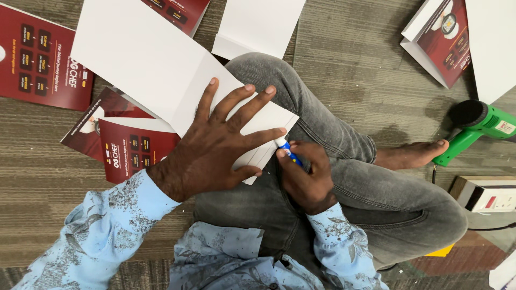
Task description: The person sits on the floor assembling printed promotional cards. They apply glue from a glue stick to a white paper insert, align it onto a red printed card, press the pieces together, and place the finished card onto a pile of completed cards, repeating with additional cards.
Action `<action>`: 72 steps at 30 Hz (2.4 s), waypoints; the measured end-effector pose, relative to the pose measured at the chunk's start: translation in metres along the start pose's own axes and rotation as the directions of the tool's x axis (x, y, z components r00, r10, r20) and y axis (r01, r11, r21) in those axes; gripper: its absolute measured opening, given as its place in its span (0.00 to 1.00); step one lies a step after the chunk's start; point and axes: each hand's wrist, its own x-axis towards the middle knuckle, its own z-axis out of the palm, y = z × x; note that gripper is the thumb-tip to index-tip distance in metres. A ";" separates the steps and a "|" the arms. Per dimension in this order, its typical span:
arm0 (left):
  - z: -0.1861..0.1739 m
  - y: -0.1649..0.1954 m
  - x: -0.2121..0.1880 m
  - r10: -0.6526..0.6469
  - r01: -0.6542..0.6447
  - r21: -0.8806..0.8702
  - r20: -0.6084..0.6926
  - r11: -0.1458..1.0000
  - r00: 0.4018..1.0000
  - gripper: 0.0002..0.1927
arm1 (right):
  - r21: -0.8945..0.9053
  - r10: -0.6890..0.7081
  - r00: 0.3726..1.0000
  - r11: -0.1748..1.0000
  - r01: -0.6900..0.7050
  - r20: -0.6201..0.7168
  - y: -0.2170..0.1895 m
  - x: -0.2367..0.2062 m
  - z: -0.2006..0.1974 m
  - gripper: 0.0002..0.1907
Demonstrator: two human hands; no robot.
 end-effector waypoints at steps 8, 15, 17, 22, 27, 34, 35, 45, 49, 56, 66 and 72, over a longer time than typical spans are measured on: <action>0.001 0.001 0.004 -0.005 0.005 0.012 0.021 1.000 1.000 0.45 | -0.033 0.017 0.996 0.999 -0.020 -0.085 0.004 0.009 -0.001 0.19; 0.001 0.004 0.006 -0.014 0.014 0.027 0.017 1.000 1.000 0.46 | -0.077 0.126 0.978 0.987 -0.140 -0.169 0.002 0.009 -0.016 0.14; 0.001 0.005 0.006 -0.006 0.006 0.022 0.007 1.000 1.000 0.46 | 0.019 0.259 0.938 0.965 -0.262 -0.231 -0.001 0.007 -0.026 0.13; 0.004 0.005 0.009 -0.022 0.022 0.008 0.017 1.000 1.000 0.47 | 0.602 0.684 0.728 0.603 -0.523 -0.052 -0.004 0.009 -0.039 0.10; 0.005 0.007 0.010 -0.042 0.042 0.003 0.018 0.999 0.999 0.47 | 0.439 0.477 0.879 0.790 -0.429 0.001 -0.013 0.018 -0.035 0.13; 0.003 0.008 0.009 -0.054 0.054 -0.010 0.016 0.998 0.998 0.46 | 0.245 0.363 0.931 0.906 -0.345 -0.029 -0.029 0.036 -0.028 0.15; 0.004 0.007 0.009 -0.057 0.057 -0.013 0.016 0.998 0.998 0.46 | 0.137 0.327 0.944 0.938 -0.319 -0.037 -0.031 0.038 -0.027 0.15; 0.008 0.005 0.005 -0.047 0.047 -0.045 -0.011 0.998 0.999 0.48 | 0.460 0.511 0.858 0.751 -0.475 0.053 -0.036 0.030 -0.045 0.17; 0.011 0.005 0.004 -0.023 0.023 -0.020 -0.009 1.000 1.000 0.51 | 0.246 0.405 0.914 0.886 -0.394 0.006 -0.034 0.031 -0.036 0.17; 0.011 0.004 0.003 -0.018 0.018 0.017 -0.039 1.000 0.999 0.48 | 0.115 0.347 0.936 0.933 -0.340 -0.048 -0.043 0.028 -0.022 0.15; 0.008 0.004 0.005 -0.024 0.025 0.046 -0.024 0.999 0.999 0.46 | 0.222 0.395 0.917 0.900 -0.375 -0.050 -0.037 0.023 -0.016 0.15; 0.010 0.004 0.004 -0.027 0.027 0.065 -0.004 0.998 1.000 0.46 | 0.157 0.317 0.948 0.938 -0.309 -0.032 -0.039 0.023 -0.011 0.14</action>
